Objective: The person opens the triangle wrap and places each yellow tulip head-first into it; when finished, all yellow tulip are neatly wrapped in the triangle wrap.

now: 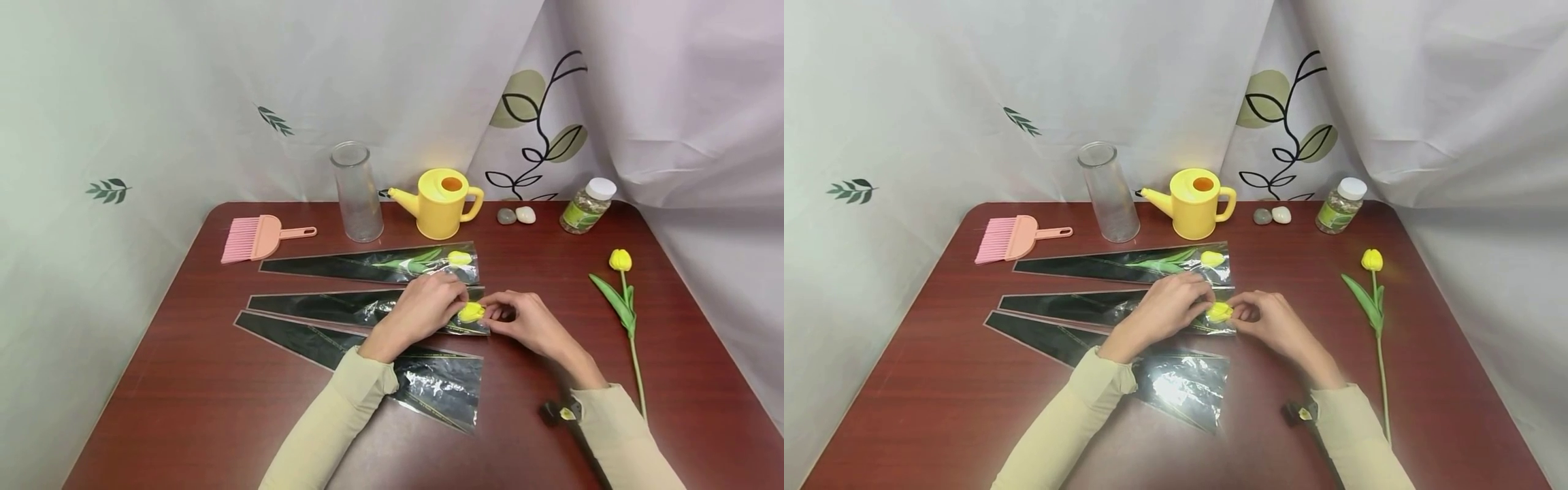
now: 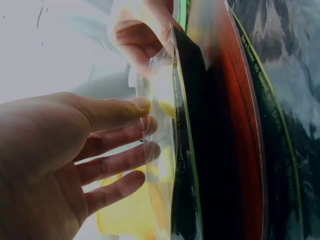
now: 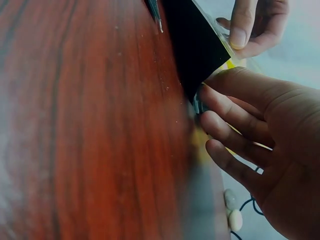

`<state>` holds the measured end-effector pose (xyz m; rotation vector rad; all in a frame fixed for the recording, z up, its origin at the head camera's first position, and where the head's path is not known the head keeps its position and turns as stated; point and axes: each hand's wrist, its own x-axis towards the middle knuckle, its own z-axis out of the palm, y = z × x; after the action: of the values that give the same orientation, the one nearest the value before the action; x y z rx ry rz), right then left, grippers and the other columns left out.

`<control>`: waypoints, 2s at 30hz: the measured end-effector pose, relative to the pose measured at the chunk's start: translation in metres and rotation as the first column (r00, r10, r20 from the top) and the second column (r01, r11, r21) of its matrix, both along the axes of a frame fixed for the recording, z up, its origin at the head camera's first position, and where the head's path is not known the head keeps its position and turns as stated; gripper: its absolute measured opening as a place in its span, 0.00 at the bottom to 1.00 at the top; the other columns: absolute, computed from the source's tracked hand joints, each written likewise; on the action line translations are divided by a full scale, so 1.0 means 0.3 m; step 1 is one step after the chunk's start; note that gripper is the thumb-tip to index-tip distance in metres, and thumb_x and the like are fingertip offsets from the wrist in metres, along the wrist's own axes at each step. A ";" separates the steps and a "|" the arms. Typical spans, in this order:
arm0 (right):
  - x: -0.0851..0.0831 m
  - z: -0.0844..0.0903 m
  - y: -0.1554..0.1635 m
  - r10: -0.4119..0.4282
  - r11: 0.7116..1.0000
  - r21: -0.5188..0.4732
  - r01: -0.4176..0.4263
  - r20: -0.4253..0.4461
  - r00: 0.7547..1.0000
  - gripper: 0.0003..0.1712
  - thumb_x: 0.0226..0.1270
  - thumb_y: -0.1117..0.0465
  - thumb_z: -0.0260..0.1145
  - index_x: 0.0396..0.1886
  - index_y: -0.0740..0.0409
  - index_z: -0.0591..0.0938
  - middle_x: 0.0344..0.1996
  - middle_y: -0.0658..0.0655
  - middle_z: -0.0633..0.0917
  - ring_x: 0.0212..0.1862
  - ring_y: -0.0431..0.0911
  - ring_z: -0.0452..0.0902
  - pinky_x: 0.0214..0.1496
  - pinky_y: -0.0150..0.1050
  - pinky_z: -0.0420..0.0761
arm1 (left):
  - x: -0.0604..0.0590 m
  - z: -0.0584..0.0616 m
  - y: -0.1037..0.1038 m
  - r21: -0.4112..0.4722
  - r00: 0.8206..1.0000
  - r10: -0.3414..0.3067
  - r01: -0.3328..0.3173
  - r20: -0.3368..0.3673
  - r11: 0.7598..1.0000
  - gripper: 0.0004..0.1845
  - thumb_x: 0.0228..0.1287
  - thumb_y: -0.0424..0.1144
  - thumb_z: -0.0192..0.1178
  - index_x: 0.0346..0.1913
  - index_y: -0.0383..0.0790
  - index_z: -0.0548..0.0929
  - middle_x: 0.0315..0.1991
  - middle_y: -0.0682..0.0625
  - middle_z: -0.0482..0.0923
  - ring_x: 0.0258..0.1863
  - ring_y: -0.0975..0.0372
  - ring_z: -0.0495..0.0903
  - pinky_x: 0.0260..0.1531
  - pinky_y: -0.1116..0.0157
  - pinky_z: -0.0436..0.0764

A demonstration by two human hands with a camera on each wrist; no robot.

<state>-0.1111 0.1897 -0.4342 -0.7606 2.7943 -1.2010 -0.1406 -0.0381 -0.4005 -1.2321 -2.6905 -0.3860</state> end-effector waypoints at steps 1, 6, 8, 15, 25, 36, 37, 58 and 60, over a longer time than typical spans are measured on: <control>0.000 0.000 0.000 0.000 1.000 0.000 0.000 0.000 1.000 0.14 0.56 0.65 0.75 0.44 0.56 0.85 0.29 0.44 0.84 0.30 0.36 0.79 0.32 0.33 0.80 | 0.000 0.000 0.000 0.001 1.000 0.000 0.000 -0.001 1.000 0.04 0.69 0.43 0.61 0.38 0.51 0.85 0.36 0.60 0.79 0.39 0.65 0.78 0.40 0.65 0.78; -0.001 -0.004 0.000 0.003 1.000 -0.003 -0.003 0.004 1.000 0.15 0.56 0.66 0.75 0.44 0.56 0.85 0.29 0.44 0.83 0.30 0.36 0.79 0.32 0.33 0.80 | -0.002 -0.003 0.000 0.000 1.000 -0.002 0.002 0.000 1.000 0.04 0.69 0.43 0.61 0.38 0.51 0.85 0.36 0.60 0.79 0.40 0.65 0.78 0.41 0.65 0.77; -0.001 -0.007 0.000 0.005 1.000 -0.004 -0.005 0.006 1.000 0.14 0.57 0.67 0.75 0.44 0.56 0.85 0.29 0.44 0.83 0.30 0.36 0.79 0.32 0.33 0.80 | -0.002 -0.004 0.000 -0.002 1.000 -0.002 0.002 0.000 1.000 0.04 0.69 0.43 0.61 0.38 0.51 0.85 0.37 0.59 0.79 0.40 0.65 0.78 0.41 0.65 0.77; -0.003 -0.010 0.006 0.024 1.000 0.003 -0.024 0.001 1.000 0.16 0.57 0.66 0.75 0.46 0.55 0.84 0.29 0.43 0.83 0.30 0.36 0.79 0.32 0.34 0.80 | -0.003 -0.004 0.000 -0.010 1.000 -0.005 0.005 0.001 1.000 0.04 0.68 0.44 0.62 0.38 0.51 0.85 0.37 0.59 0.79 0.41 0.65 0.78 0.42 0.65 0.77; 0.094 0.011 0.150 -0.162 0.972 0.142 0.184 -0.158 0.974 0.14 0.55 0.64 0.76 0.42 0.54 0.86 0.26 0.39 0.82 0.29 0.34 0.77 0.33 0.32 0.76 | -0.001 0.002 0.022 -0.024 1.000 -0.017 0.017 0.003 1.000 0.07 0.66 0.47 0.64 0.42 0.51 0.86 0.40 0.59 0.80 0.43 0.64 0.78 0.43 0.66 0.77; 0.245 0.080 0.414 -0.700 0.678 0.150 0.720 -0.166 0.694 0.11 0.62 0.54 0.69 0.38 0.55 0.88 0.24 0.53 0.86 0.25 0.38 0.75 0.25 0.36 0.66 | 0.084 0.050 0.009 0.024 0.992 -0.124 0.124 0.012 0.992 0.06 0.66 0.46 0.64 0.41 0.51 0.88 0.37 0.60 0.80 0.39 0.65 0.77 0.41 0.67 0.77; 0.249 0.082 0.430 -0.726 0.650 0.174 0.740 -0.147 0.672 0.12 0.63 0.53 0.68 0.38 0.56 0.88 0.25 0.54 0.86 0.27 0.43 0.76 0.25 0.38 0.66 | 0.101 0.048 0.001 0.027 0.990 -0.143 0.142 0.015 0.989 0.06 0.66 0.46 0.64 0.40 0.51 0.88 0.36 0.60 0.80 0.38 0.66 0.77 0.40 0.68 0.77; 0.267 0.082 0.527 -0.766 0.617 0.421 0.665 0.126 0.631 0.24 0.60 0.39 0.67 0.39 0.55 0.87 0.38 0.64 0.85 0.37 0.65 0.75 0.25 0.49 0.69 | 0.240 -0.079 -0.062 -0.068 0.969 -0.230 0.236 0.091 0.969 0.10 0.57 0.51 0.70 0.39 0.54 0.89 0.38 0.60 0.76 0.40 0.66 0.74 0.40 0.68 0.76; 0.267 0.086 0.528 -0.761 0.622 0.427 0.657 0.132 0.635 0.23 0.61 0.41 0.67 0.39 0.56 0.87 0.37 0.63 0.85 0.36 0.65 0.75 0.24 0.49 0.69 | 0.238 -0.080 -0.060 -0.060 0.968 -0.238 0.243 0.078 0.968 0.07 0.57 0.50 0.70 0.36 0.54 0.89 0.36 0.60 0.76 0.38 0.66 0.74 0.41 0.68 0.76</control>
<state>-0.0309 0.3481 -0.4085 0.6156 2.9448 -0.6947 -0.0691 -0.0562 -0.4244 -1.6020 -2.6371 -0.3761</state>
